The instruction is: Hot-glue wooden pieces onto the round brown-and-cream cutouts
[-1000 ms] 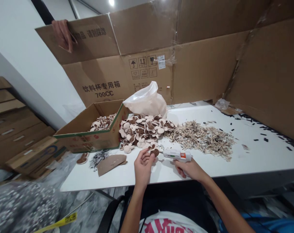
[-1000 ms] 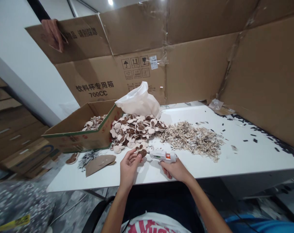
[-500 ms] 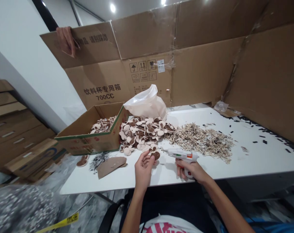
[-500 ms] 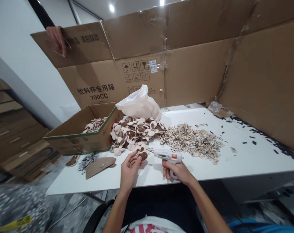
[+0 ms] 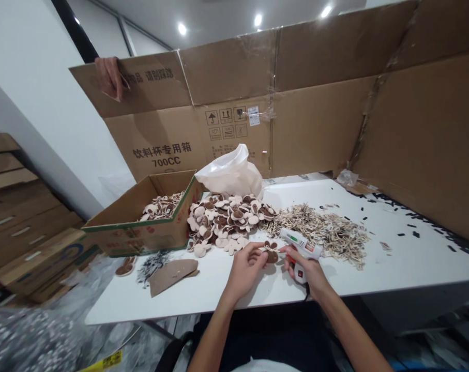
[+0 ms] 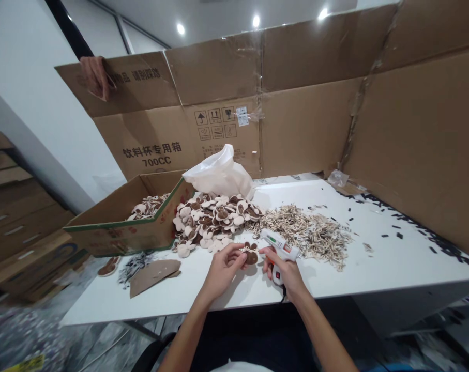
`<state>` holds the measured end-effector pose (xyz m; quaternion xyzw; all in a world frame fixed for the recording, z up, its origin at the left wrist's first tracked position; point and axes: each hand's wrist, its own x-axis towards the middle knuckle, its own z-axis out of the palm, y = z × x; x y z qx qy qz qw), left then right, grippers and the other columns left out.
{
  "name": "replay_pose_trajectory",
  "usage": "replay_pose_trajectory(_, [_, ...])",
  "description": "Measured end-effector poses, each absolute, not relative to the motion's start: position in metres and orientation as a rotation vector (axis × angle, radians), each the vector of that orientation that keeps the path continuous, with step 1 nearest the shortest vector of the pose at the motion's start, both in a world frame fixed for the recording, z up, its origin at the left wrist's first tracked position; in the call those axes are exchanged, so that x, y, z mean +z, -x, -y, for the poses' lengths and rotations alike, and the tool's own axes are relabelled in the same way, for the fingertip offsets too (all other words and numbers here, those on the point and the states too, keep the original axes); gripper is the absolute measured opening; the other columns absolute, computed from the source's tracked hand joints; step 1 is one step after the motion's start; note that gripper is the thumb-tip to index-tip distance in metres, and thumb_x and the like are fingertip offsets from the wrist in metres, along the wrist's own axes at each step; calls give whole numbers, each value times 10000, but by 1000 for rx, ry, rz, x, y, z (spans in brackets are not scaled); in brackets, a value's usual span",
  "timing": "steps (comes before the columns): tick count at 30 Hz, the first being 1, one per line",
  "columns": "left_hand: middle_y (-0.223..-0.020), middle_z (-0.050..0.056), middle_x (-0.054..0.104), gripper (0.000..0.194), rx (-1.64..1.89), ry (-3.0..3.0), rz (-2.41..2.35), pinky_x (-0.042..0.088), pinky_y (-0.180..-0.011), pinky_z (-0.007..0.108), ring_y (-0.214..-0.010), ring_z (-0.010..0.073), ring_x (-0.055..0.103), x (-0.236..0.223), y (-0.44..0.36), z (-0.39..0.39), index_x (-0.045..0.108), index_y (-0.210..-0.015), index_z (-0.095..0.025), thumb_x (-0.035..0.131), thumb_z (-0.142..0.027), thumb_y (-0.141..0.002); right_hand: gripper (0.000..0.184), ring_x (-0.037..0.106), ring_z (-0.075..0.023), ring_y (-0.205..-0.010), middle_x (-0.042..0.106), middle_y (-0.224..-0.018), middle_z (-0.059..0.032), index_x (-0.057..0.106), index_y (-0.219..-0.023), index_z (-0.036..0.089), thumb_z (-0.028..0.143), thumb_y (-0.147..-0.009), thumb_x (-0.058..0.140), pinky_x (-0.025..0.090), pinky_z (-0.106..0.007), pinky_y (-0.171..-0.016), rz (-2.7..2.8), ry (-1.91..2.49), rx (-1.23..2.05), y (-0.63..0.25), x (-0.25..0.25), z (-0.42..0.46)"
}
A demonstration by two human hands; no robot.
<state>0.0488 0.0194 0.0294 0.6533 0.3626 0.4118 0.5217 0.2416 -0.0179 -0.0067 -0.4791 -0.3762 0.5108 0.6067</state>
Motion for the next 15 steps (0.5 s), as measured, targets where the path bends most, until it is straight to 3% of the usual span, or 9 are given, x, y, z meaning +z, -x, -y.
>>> replay_pose_trajectory(6, [-841,77,736,338,911,-1601,-796,573,-679,309,-735,203,704,36,-56,-28,700,-986,-176,717,-498,-885,426,515,-118,-415,649,-562,0,694,-848,185,593,-788,800,379,-241,-442,842,1135,1148,-238,-6,16])
replay_pose_trajectory(10, [-878,86,742,346,859,-1638,-724,583,-700,316,-767,209,713,37,-58,-28,708,-1013,-172,685,-503,-914,404,514,-117,-409,624,-534,16,669,-780,192,559,-755,838,386,-242,-440,791,1163,1125,-238,-5,15])
replay_pose_trajectory(15, [-1055,90,699,334,1018,-1902,-889,569,-791,355,-904,227,686,36,-61,-30,721,-1090,-213,486,-445,-1035,400,505,-132,-394,585,-489,37,638,-769,210,552,-735,842,399,-262,-423,612,1178,1048,-243,-10,12])
